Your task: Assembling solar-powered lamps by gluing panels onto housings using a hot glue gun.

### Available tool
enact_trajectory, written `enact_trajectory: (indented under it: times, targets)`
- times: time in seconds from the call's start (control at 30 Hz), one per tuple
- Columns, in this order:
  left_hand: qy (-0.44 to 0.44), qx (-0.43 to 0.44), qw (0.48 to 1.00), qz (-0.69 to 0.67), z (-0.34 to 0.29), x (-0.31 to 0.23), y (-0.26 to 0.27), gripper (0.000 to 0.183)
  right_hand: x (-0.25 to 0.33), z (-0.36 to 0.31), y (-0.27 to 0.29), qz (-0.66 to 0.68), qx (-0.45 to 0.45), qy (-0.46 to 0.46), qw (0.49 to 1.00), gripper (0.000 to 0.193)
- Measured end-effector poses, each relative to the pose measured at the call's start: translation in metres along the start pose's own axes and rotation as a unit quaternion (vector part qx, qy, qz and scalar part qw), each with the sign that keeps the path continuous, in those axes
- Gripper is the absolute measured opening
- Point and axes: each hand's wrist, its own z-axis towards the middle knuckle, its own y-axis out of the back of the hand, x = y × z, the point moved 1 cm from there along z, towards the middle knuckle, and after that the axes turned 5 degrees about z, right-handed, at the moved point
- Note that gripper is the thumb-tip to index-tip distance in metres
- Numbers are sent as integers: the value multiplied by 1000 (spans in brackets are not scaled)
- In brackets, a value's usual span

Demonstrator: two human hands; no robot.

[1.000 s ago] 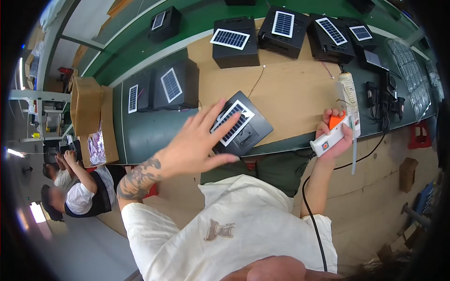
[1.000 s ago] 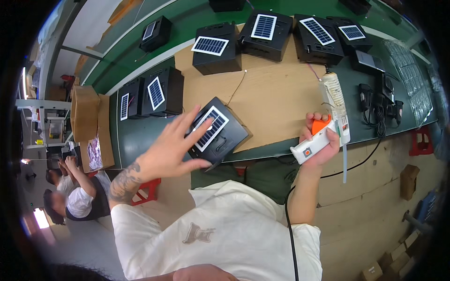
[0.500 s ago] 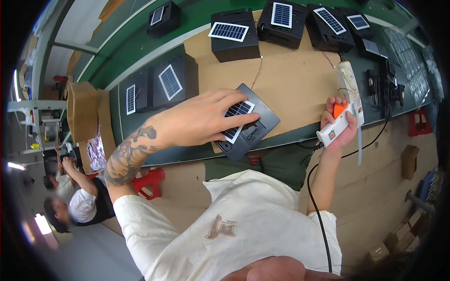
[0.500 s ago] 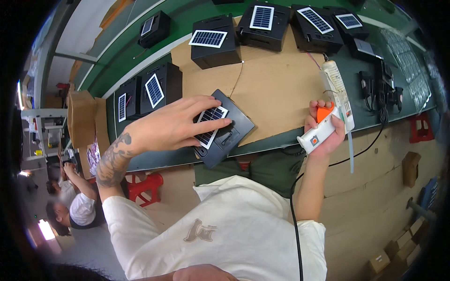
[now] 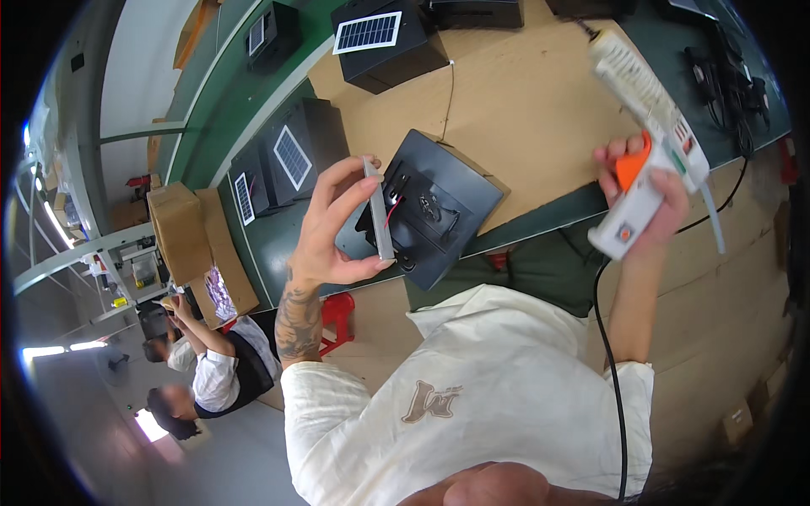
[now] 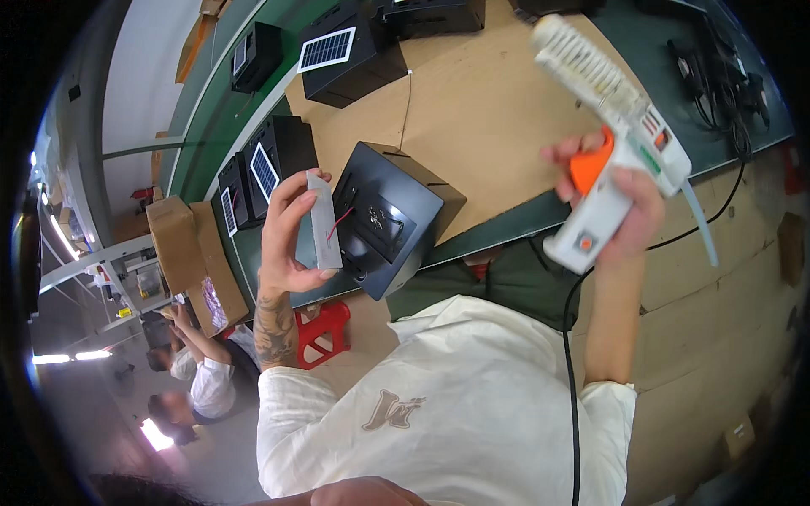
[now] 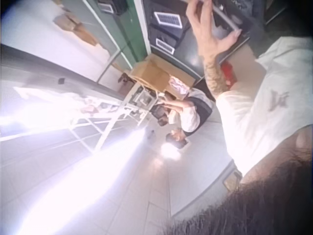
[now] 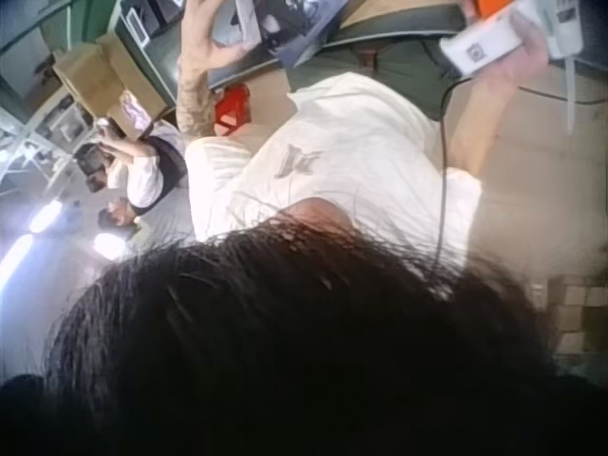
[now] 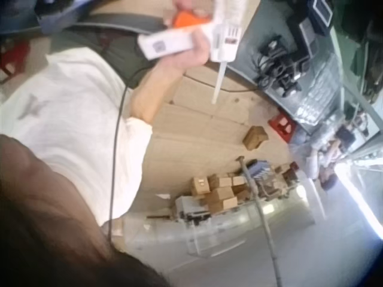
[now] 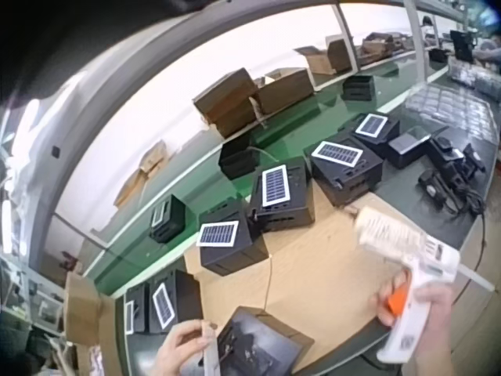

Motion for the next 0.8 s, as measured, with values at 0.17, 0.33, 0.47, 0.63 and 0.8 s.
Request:
enact_trajectory:
  times: [0.17,0.33,0.47,0.63,0.8]
  targets:
    - [15,-95,995,-18,-21,11,-21,84,8,-31,-52,-179,159,-100,966,47]
    - [-6,-159,987,-20,-33,21,-31,87,8,-45,-98,-239,104,-222,940,56]
    - [-11,-169,982,-84,-30,21,-35,84,4,-41,-107,-319,103,-269,903,49]
    - [-27,-206,973,-103,-32,30,-43,86,-4,-31,-120,-385,129,-297,864,42]
    - [-27,-202,976,-70,-33,31,-41,83,-12,-30,-127,-455,87,-290,838,37]
